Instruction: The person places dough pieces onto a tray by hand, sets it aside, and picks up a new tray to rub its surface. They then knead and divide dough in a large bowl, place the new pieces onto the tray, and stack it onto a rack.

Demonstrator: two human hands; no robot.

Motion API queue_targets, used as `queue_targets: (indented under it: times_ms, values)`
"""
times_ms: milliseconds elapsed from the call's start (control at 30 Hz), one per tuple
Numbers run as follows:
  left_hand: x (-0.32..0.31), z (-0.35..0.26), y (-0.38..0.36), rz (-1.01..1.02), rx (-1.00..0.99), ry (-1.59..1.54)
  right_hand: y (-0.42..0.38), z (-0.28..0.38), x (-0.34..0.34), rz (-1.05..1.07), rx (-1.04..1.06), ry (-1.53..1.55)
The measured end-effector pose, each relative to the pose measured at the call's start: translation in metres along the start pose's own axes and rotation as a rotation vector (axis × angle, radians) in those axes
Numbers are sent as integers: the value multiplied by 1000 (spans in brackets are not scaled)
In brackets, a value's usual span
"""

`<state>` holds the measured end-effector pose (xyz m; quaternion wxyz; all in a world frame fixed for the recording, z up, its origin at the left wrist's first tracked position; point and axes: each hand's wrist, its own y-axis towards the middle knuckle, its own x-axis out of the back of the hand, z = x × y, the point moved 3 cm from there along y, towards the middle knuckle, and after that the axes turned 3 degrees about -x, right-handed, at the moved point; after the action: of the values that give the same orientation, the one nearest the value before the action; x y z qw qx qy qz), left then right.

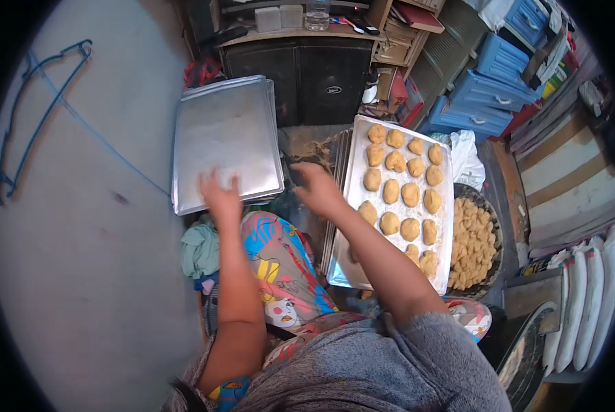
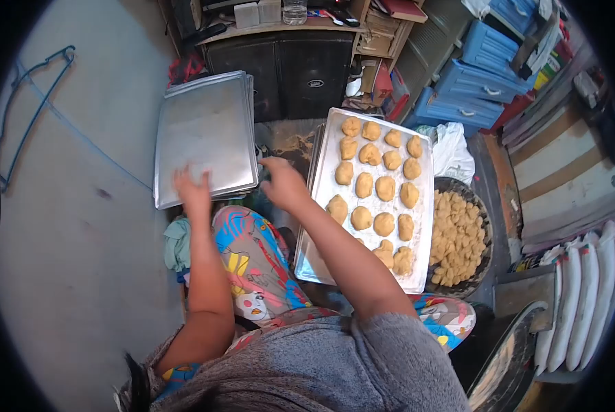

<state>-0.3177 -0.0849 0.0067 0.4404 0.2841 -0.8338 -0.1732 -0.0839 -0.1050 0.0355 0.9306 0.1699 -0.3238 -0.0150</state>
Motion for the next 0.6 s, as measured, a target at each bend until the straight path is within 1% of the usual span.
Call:
queue_targets:
  times_ms: [33, 100, 167, 200, 233, 267, 333, 367, 400, 433, 467, 500, 533, 567, 600]
  values:
    - [8, 38, 8, -21, 130, 194, 10, -7, -30, -13, 38, -49]
    - [33, 88, 18, 53, 447, 277, 25, -25, -75, 101, -370, -81]
    - [24, 165, 18, 24, 342, 242, 25, -28, -99, 212, -535, -31]
    - [23, 192, 20, 194, 329, 236, 22, -27, -106, 260, -528, -63]
    - [20, 205, 21, 367, 318, 235, 21, -27, -112, 314, -524, -96]
    - [20, 202, 22, 384, 292, 237, 24, -31, -117, 297, -538, -79]
    - [25, 198, 16, 264, 245, 220, 26, -35, -121, 259, -556, -18]
    - [18, 201, 13, 280, 236, 220, 28, -39, -119, 234, -541, 31]
    - [8, 216, 16, 141, 244, 90, 28, -39, -113, 188, -599, 142]
    - [8, 216, 20, -4, 249, -40, 30, -37, -107, 180, -604, 147]
    - [11, 217, 25, -5, 239, -39, 31, -36, -102, 143, -707, 294]
    - [16, 220, 28, 33, 524, -284, 32, -37, -100, 106, -803, 439]
    - [17, 217, 26, 73, 809, -532, 31, -27, -91, 91, -864, 411]
    - [22, 213, 28, 70, 806, -535, 32, -38, -97, 90, -860, 412]
    - [22, 221, 27, 122, 859, -770, 35, -62, -115, 77, -854, 583]
